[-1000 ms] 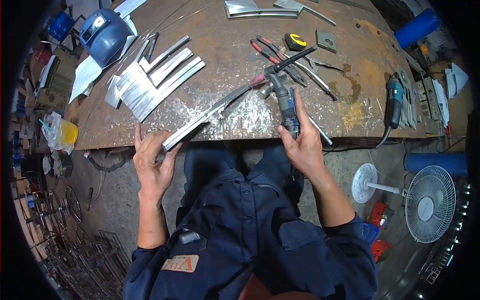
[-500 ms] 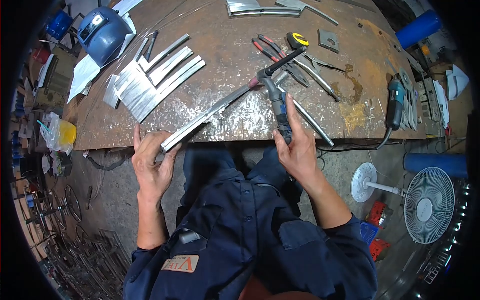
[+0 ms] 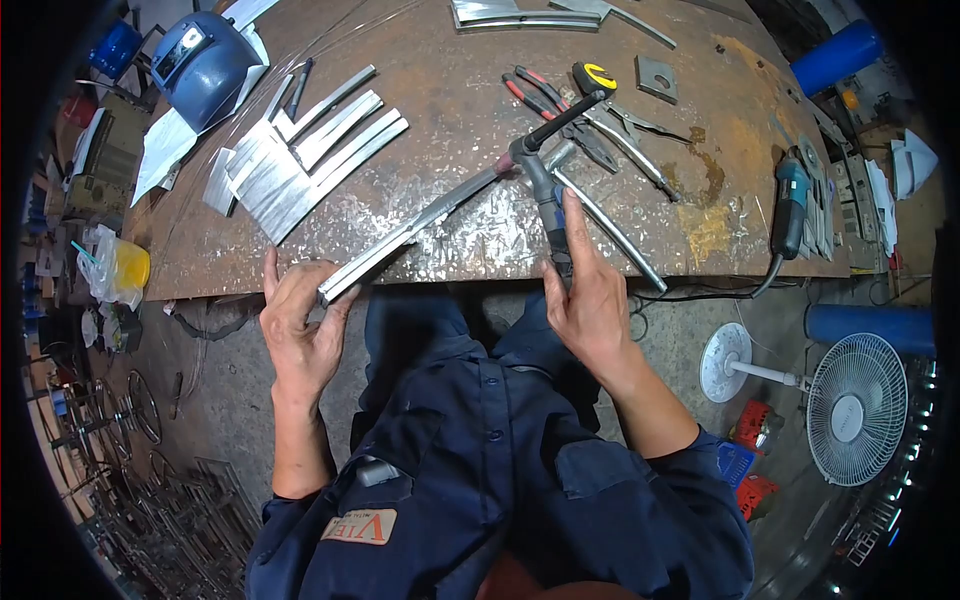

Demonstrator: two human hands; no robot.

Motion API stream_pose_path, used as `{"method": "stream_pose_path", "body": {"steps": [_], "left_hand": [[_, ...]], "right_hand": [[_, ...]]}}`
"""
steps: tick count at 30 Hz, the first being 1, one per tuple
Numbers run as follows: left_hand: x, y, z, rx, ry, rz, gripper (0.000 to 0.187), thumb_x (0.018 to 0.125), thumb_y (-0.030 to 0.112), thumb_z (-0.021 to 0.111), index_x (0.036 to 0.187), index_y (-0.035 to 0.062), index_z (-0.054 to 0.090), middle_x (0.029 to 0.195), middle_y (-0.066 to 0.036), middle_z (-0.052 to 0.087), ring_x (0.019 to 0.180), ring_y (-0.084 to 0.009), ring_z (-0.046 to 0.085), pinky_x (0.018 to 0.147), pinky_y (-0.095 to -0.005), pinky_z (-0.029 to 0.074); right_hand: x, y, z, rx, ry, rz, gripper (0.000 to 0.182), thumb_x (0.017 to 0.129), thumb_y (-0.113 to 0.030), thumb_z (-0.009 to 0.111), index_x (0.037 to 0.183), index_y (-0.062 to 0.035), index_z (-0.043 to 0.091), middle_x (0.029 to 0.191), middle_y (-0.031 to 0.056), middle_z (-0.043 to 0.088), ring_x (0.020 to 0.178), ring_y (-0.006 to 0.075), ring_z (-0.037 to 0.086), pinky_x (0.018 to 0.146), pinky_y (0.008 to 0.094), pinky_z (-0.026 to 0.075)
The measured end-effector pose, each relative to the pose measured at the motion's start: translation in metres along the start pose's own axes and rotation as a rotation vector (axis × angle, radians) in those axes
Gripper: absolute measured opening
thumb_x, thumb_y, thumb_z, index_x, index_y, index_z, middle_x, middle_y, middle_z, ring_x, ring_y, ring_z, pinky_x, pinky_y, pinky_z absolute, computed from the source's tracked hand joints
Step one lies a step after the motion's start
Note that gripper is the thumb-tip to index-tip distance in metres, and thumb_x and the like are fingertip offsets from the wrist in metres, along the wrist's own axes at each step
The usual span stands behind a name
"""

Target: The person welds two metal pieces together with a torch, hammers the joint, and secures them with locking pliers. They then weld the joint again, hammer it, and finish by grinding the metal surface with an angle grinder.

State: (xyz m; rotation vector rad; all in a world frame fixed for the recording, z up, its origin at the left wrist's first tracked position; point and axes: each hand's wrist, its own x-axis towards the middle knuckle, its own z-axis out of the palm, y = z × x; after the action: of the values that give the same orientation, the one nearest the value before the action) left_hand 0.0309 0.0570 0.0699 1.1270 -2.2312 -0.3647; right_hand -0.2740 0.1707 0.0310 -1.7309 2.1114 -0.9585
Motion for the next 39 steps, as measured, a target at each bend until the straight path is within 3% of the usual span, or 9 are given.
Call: {"method": "stream_pose_path", "body": {"steps": [19,22,25,27,29,31,33,35,39], "left_hand": [[0.000,0.001,0.001,0.006,0.014,0.016,0.020,0.085,0.004,0.083,0.103,0.0008,0.075,0.093,-0.010,0.075,0.090,-0.0249,0.074,0.126,-0.0598,0.029],[0.000,0.001,0.000,0.008,0.004,0.002,0.024,0.082,0.010,0.085,0.102,0.0018,0.075,0.094,-0.011,0.075,0.093,-0.0289,0.074,0.125,-0.0582,0.030],[0.000,0.001,-0.001,0.001,-0.001,-0.002,0.024,0.082,0.010,0.085,0.102,0.0017,0.075,0.094,-0.011,0.075,0.093,-0.0289,0.074,0.125,-0.0584,0.029],[-0.001,0.001,0.001,0.001,0.009,0.006,0.023,0.082,0.010,0.085,0.102,0.0017,0.076,0.094,-0.011,0.075,0.093,-0.0290,0.074,0.125,-0.0582,0.029],[-0.002,0.002,0.001,0.000,0.016,0.016,0.023,0.082,0.010,0.085,0.102,0.0017,0.076,0.094,-0.011,0.075,0.093,-0.0290,0.074,0.125,-0.0581,0.029],[-0.002,0.003,0.001,0.001,0.014,0.008,0.023,0.083,0.009,0.084,0.103,0.0021,0.076,0.094,-0.011,0.075,0.093,-0.0293,0.074,0.125,-0.0576,0.030],[-0.002,0.003,0.001,-0.002,0.013,0.012,0.023,0.083,0.009,0.084,0.103,0.0023,0.076,0.094,-0.011,0.075,0.093,-0.0293,0.074,0.125,-0.0573,0.030],[-0.003,0.002,0.001,-0.007,0.012,0.016,0.023,0.082,0.009,0.084,0.103,0.0024,0.076,0.095,-0.011,0.075,0.094,-0.0293,0.074,0.125,-0.0570,0.030],[-0.004,0.004,0.002,-0.015,0.019,0.019,0.023,0.082,0.008,0.084,0.103,0.0025,0.076,0.094,-0.011,0.075,0.089,-0.0284,0.073,0.125,-0.0568,0.031]], "right_hand": [[-0.001,-0.002,0.002,0.005,0.017,-0.019,0.098,0.090,0.000,0.070,0.170,-0.0057,0.013,0.102,0.0318,0.069,0.086,0.0502,0.069,0.076,0.0551,0.055],[-0.001,-0.001,0.000,0.089,0.007,0.044,0.098,0.091,-0.001,0.070,0.170,-0.0059,0.012,0.103,0.0322,0.069,0.087,0.0503,0.070,0.077,0.0532,0.056],[-0.002,0.001,-0.007,0.066,0.129,0.026,0.097,0.092,-0.003,0.070,0.170,-0.0054,0.013,0.102,0.0313,0.070,0.087,0.0486,0.072,0.075,0.0520,0.057],[0.000,0.003,-0.025,0.121,0.128,0.199,0.095,0.093,-0.008,0.073,0.170,-0.0040,0.016,0.097,0.0287,0.072,0.085,0.0444,0.075,0.072,0.0508,0.057],[0.007,0.030,-0.040,-0.048,0.321,0.000,0.093,0.093,-0.013,0.075,0.168,-0.0025,0.021,0.093,0.0245,0.073,0.083,0.0399,0.076,0.069,0.0491,0.057],[0.009,0.057,-0.069,-0.159,0.319,0.139,0.092,0.093,-0.015,0.077,0.168,-0.0070,0.025,0.096,0.0228,0.075,0.084,0.0383,0.076,0.070,0.0484,0.058],[0.010,0.089,-0.098,-0.268,0.354,0.339,0.090,0.092,-0.017,0.078,0.168,-0.0122,0.031,0.108,0.0255,0.075,0.095,0.0398,0.077,0.080,0.0485,0.058],[0.011,0.149,-0.122,-0.368,0.481,0.337,0.088,0.090,-0.018,0.080,0.166,-0.0133,0.037,0.120,0.0299,0.073,0.108,0.0410,0.075,0.092,0.0471,0.056],[0.018,0.231,-0.168,-0.324,0.455,0.471,0.084,0.086,-0.016,0.083,0.157,0.0057,0.043,0.131,0.0316,0.069,0.119,0.0376,0.071,0.103,0.0421,0.052]]}}
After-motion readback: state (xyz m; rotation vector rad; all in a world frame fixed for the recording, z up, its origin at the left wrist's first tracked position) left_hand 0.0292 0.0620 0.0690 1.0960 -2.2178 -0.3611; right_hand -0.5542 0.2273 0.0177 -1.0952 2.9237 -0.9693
